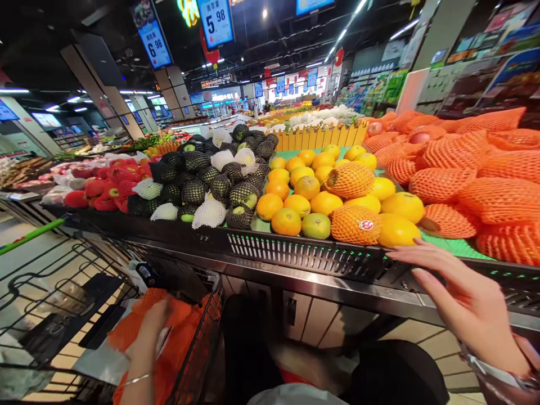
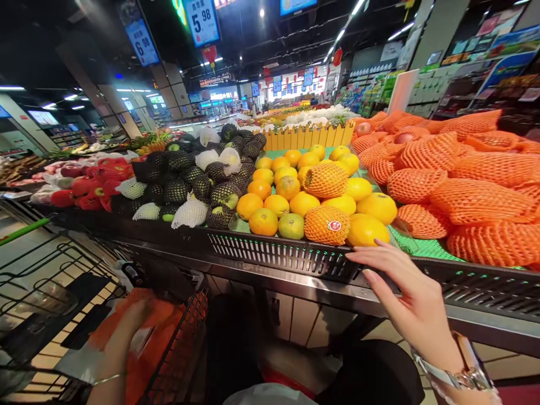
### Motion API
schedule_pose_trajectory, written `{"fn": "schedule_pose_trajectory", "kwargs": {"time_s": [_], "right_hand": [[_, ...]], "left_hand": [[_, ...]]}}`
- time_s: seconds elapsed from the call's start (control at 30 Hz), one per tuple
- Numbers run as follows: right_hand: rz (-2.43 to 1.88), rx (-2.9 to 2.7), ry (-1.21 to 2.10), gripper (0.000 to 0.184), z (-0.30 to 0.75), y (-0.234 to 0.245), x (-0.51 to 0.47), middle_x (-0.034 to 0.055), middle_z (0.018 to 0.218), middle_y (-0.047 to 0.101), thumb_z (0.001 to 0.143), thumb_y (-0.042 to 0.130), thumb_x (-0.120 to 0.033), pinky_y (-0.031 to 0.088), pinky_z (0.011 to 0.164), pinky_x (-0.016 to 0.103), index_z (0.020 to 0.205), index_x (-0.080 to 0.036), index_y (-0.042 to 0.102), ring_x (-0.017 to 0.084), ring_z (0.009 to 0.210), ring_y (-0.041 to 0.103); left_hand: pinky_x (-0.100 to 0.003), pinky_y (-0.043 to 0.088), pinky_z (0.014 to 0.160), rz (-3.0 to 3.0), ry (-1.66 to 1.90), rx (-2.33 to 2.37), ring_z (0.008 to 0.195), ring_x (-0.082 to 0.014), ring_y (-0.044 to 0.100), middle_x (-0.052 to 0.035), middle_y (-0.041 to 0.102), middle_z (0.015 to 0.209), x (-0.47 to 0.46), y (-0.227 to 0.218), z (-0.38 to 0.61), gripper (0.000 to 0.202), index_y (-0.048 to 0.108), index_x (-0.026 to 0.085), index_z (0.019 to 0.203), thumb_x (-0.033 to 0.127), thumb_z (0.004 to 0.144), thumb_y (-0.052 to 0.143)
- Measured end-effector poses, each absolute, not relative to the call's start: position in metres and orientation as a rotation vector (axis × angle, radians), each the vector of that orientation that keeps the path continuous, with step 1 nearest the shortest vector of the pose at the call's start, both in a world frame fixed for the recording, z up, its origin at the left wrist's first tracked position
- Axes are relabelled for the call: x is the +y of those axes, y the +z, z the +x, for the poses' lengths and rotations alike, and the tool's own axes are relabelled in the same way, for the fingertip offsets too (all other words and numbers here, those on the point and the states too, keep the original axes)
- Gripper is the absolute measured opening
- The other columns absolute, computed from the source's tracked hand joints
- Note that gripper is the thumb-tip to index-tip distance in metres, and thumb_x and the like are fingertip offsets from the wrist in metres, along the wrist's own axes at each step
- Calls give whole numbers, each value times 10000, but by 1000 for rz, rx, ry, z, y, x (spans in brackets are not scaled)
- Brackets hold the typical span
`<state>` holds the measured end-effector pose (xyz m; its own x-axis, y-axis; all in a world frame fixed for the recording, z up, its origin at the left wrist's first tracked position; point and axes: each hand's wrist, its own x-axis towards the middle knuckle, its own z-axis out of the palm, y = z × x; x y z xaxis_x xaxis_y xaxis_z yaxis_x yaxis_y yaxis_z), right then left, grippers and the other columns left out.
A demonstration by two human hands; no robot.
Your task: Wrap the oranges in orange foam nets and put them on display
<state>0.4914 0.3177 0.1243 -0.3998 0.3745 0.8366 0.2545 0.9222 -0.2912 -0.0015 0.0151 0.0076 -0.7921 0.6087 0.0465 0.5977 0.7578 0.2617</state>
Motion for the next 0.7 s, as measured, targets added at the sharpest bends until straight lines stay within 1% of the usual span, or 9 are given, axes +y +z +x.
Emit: {"fn": "schedule_pose_trajectory", "kwargs": {"time_s": [0.07, 0.13, 0.17, 0.23, 0.33, 0.4, 0.53, 0.6, 0.7], "right_hand": [[-406, -2037, 199, 222, 486, 121, 313, 14, 980, 736, 895, 542, -276, 573, 910, 472, 1057, -374, 659, 261, 921, 712], [-346, -2071, 291, 204, 478, 117, 306, 13, 975, 737, 905, 546, -261, 604, 827, 385, 1044, -340, 672, 227, 902, 717], [-310, -2075, 344, 190, 473, 114, 302, 16, 966, 737, 909, 552, -250, 608, 792, 339, 1030, -319, 682, 207, 879, 719], [-239, -2061, 451, 150, 460, 107, 293, 27, 927, 735, 904, 584, -222, 597, 755, 271, 985, -271, 701, 174, 823, 716], [-158, -2045, 598, 131, 439, 89, 278, 32, 837, 725, 899, 586, -148, 569, 694, 206, 905, -212, 700, 139, 744, 701], [-153, -2037, 718, 166, 427, 73, 269, 26, 802, 716, 913, 550, -113, 551, 650, 176, 894, -197, 693, 118, 695, 687], [-329, -1913, 858, 138, 413, 44, 261, 43, 893, 724, 919, 581, -169, 557, 739, 209, 952, -207, 710, 146, 810, 698], [-387, -1838, 965, 166, 410, 33, 261, 51, 901, 717, 939, 550, -198, 553, 722, 211, 964, -209, 713, 142, 780, 689], [-423, -1692, 1131, 185, 409, 23, 260, 62, 839, 690, 932, 548, -253, 534, 652, 197, 841, -182, 693, 140, 730, 663]], "left_hand": [[-411, 524, 913, 1108, 504, 2844, 985, -255, 681, -132, 703, 1050, 26, 25, 5, 293, 580, 151, 1121, 201, 843, 501], [-392, 483, 1010, 1343, 801, 2728, 1164, -251, 619, -125, 627, 1284, 43, 48, 26, 445, 501, 168, 1280, 349, 873, 493], [-397, 483, 1017, 1442, 995, 2664, 1188, -259, 606, -114, 605, 1324, 52, 59, 41, 510, 494, 179, 1310, 423, 862, 520], [-376, 493, 1012, 1622, 1262, 2485, 1154, -254, 625, -92, 634, 1282, 73, 78, 76, 500, 564, 199, 1250, 452, 821, 599], [-337, 531, 939, 1831, 1260, 2133, 1041, -226, 671, -68, 695, 1145, 106, 90, 124, 360, 656, 220, 1141, 369, 813, 662], [-328, 540, 909, 1881, 1363, 1970, 995, -216, 680, -72, 707, 1090, 128, 86, 148, 338, 672, 211, 1113, 357, 809, 691], [-295, 549, 824, 1824, 1671, 1657, 932, -204, 674, -88, 700, 1040, 162, 64, 185, 374, 666, 185, 1092, 417, 801, 708], [-280, 542, 788, 1722, 1688, 1508, 892, -199, 664, -87, 694, 1002, 171, 52, 199, 394, 671, 177, 1061, 462, 792, 711], [-272, 517, 832, 1566, 1704, 1369, 932, -194, 640, -77, 670, 1037, 177, 37, 213, 413, 663, 188, 1075, 481, 788, 717]]}}
